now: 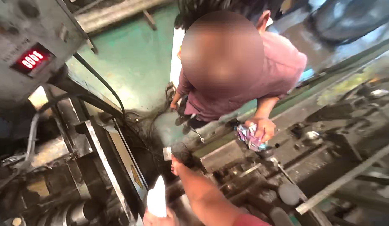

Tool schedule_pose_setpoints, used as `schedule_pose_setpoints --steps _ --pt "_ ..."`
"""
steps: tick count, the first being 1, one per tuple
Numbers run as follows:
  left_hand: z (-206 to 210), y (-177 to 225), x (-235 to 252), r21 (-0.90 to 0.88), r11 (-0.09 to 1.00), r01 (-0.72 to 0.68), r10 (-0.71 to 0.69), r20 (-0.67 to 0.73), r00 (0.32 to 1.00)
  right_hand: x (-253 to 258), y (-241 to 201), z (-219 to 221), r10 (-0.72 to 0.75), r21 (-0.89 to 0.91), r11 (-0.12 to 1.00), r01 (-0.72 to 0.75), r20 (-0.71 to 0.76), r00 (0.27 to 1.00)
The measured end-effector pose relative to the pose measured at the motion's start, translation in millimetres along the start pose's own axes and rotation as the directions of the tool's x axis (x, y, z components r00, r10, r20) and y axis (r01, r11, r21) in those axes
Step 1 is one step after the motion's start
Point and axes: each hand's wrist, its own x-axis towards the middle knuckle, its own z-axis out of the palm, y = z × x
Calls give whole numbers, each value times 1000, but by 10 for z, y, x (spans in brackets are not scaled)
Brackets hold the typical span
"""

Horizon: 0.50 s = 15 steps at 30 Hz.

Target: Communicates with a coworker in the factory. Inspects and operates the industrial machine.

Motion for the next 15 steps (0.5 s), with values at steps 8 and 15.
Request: schedule_pose_setpoints --steps 8,15 --pt "10 -22 -55 -62 998 2 -4 -26 1000 11 8 -60 -22 -24 999 23 40 999" --pt "27 -12 -60 -37 999 20 -21 -21 1000 15 -19 -154 -3 -18 1000 3 12 1000"
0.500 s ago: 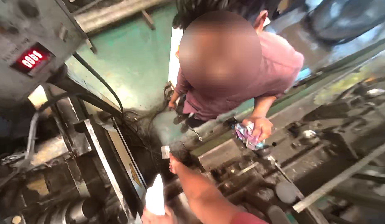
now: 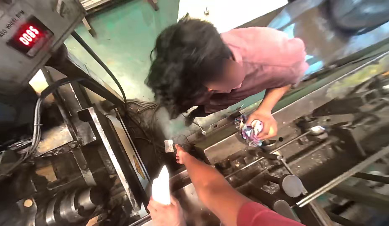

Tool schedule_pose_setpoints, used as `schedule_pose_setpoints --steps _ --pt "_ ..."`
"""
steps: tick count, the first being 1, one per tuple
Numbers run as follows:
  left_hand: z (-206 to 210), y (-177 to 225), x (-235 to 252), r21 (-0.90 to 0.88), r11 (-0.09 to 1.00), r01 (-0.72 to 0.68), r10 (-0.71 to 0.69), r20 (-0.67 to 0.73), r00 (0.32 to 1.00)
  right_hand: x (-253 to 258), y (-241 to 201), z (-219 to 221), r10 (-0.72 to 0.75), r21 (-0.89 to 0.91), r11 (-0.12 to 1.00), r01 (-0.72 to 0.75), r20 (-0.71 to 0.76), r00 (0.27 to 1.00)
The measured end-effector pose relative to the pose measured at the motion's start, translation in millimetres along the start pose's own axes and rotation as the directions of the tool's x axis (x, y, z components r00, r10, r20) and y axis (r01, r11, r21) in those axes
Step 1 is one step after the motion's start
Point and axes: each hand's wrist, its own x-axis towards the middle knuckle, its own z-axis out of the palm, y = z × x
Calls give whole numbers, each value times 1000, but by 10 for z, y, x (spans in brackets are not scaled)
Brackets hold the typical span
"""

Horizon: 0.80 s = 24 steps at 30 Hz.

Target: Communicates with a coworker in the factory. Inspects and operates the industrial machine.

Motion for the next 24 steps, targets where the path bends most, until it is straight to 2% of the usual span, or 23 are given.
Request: schedule_pose_setpoints --steps 9,16,18,19,21,22,24 --pt "-22 19 -6 -13 999 43 -43 32 999 74 25 -12 -34 19 999 34 -5 999" --pt "5 30 -3 2 998 56 -56 17 998 6 68 -29 24 -16 1000 -24 -41 999" --pt "-9 49 -2 16 997 74 -75 33 997 -41 35 -76 3 -95 995 -4 -16 1000" --pt "-17 53 1 27 997 76 -77 39 996 -93 4 -95 -23 -190 982 24 6 1000" --pt "-37 61 6 46 995 84 -87 62 994 -171 -63 -122 -58 -475 875 95 93 994" --pt "-38 71 4 53 995 88 -92 74 993 -182 -102 -139 -46 -625 768 138 161 986" --pt "-39 61 3 72 993 91 -96 80 992 -127 -112 -135 49 -859 462 220 272 961"
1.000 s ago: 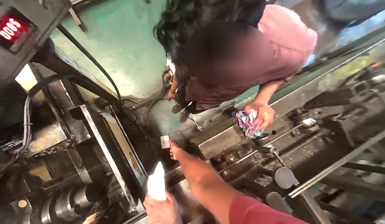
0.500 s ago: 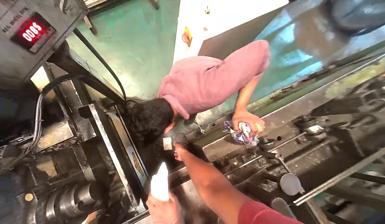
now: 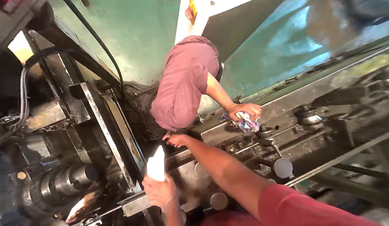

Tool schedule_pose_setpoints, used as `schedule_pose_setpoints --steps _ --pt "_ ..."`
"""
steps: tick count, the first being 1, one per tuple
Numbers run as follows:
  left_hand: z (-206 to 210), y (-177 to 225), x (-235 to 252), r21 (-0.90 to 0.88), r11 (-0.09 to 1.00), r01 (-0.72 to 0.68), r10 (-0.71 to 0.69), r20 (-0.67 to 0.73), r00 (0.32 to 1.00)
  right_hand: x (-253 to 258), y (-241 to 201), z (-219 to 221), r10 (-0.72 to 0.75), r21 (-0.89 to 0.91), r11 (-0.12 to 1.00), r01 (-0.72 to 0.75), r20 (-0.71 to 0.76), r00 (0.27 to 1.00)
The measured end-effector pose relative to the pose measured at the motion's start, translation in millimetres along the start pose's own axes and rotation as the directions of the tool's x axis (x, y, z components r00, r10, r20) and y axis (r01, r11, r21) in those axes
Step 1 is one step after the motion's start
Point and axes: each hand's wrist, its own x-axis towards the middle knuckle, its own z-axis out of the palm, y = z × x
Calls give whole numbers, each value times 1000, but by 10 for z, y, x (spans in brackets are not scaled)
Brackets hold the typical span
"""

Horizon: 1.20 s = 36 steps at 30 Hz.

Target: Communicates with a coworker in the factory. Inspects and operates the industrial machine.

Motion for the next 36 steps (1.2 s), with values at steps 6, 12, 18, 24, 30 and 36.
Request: schedule_pose_setpoints --steps 6,12,18,24,30,36 --pt "-2 10 5 -6 1000 -6 6 1 1000 -945 -233 -105 -270 -655 587 476 396 878" --pt "-2 18 10 -34 999 0 0 15 1000 -1832 341 -868 -691 -401 652 643 36 722" --pt "-2 18 11 -39 999 12 -12 4 1000 -2472 1111 -1283 -658 -379 750 543 -511 552" --pt "-18 32 21 -32 999 20 -19 26 999 -2660 1508 -1062 -671 -424 737 526 -553 494" --pt "-18 40 21 -22 999 37 -36 32 999 -2422 1471 -1064 -727 -571 680 461 -439 528" --pt "-18 5 31 -42 999 9 -8 18 1000 -2275 1098 -913 -721 -648 636 420 -304 622"
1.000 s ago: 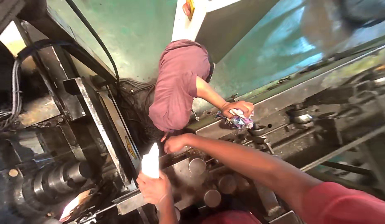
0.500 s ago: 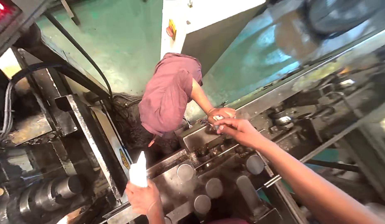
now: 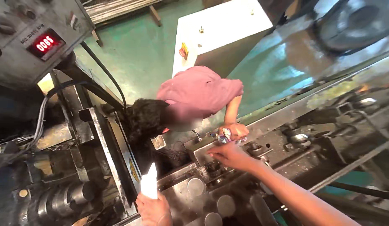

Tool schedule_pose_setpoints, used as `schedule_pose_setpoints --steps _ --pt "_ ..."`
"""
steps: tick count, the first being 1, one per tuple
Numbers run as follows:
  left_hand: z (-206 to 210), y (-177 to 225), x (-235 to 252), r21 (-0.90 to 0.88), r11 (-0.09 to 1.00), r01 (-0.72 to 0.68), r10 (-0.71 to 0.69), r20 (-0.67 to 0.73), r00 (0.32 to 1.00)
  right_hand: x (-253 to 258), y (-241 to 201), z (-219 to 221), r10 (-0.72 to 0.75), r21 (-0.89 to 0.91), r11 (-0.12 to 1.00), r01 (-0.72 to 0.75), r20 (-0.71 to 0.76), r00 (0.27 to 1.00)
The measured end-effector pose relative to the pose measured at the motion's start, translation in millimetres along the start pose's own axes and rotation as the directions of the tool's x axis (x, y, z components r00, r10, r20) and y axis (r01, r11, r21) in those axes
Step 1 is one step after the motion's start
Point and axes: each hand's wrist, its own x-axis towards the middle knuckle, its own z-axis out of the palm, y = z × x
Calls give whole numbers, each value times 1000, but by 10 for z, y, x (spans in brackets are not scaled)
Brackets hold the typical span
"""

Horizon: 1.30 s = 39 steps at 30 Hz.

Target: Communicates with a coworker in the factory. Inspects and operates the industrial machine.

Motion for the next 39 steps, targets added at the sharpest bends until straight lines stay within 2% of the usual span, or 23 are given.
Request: schedule_pose_setpoints --steps 2,7,10,12,13,14,16,17,18,20,23,25,28,30,33,35,37,39 --pt "-1 -18 -4 -15 1000 -13 13 -8 1000 46 -126 44 36 -4 999 -36 102 994" --pt "59 -72 -21 -67 996 -51 43 -113 993 194 -349 257 28 23 999 -34 219 975" --pt "89 -86 -28 -89 992 -84 67 -184 981 479 -469 271 74 57 995 -84 147 986" --pt "90 -84 -38 -116 991 -62 39 -193 980 796 -496 255 173 181 967 -179 46 984" --pt "86 -85 -47 -133 990 -50 23 -198 980 988 -476 286 258 283 925 -252 17 966" --pt "86 -83 -58 -157 986 -51 16 -212 977 1180 -465 312 368 407 841 -356 50 928" --pt "106 -98 -81 -200 977 -79 25 -257 966 1467 -481 344 508 653 537 -534 255 823" --pt "125 -108 -80 -209 973 -94 31 -286 958 1557 -486 341 537 711 387 -588 344 770" --pt "128 -110 -76 -217 972 -95 27 -294 955 1617 -497 364 573 723 317 -614 370 731" --pt "125 -90 -64 -223 971 -90 21 -296 955 1659 -507 404 634 712 303 -634 346 692" --pt "100 -94 -89 -224 973 -64 6 -251 968 1513 -464 366 601 662 267 -701 454 658" --pt "85 -97 -79 -241 968 -66 6 -238 971 1393 -417 365 557 630 262 -731 519 648" --pt "42 -105 -78 -281 957 -79 16 -218 976 1122 -459 450 527 674 336 -658 444 725" --pt "20 -111 -80 -300 950 -89 24 -215 976 884 -544 560 522 687 457 -565 307 796" --pt "-19 -130 -103 -328 940 -96 41 -169 985 452 -686 752 461 571 703 -423 87 883" --pt "-9 -149 -94 -354 929 -104 49 -160 986 277 -746 927 391 516 787 -337 5 921" --pt "6 -176 -86 -372 920 -126 62 -179 982 267 -779 1079 379 526 787 -322 0 926" --pt "-10 -195 -106 -380 914 -140 75 -181 981 355 -802 1148 406 618 713 -331 21 913"
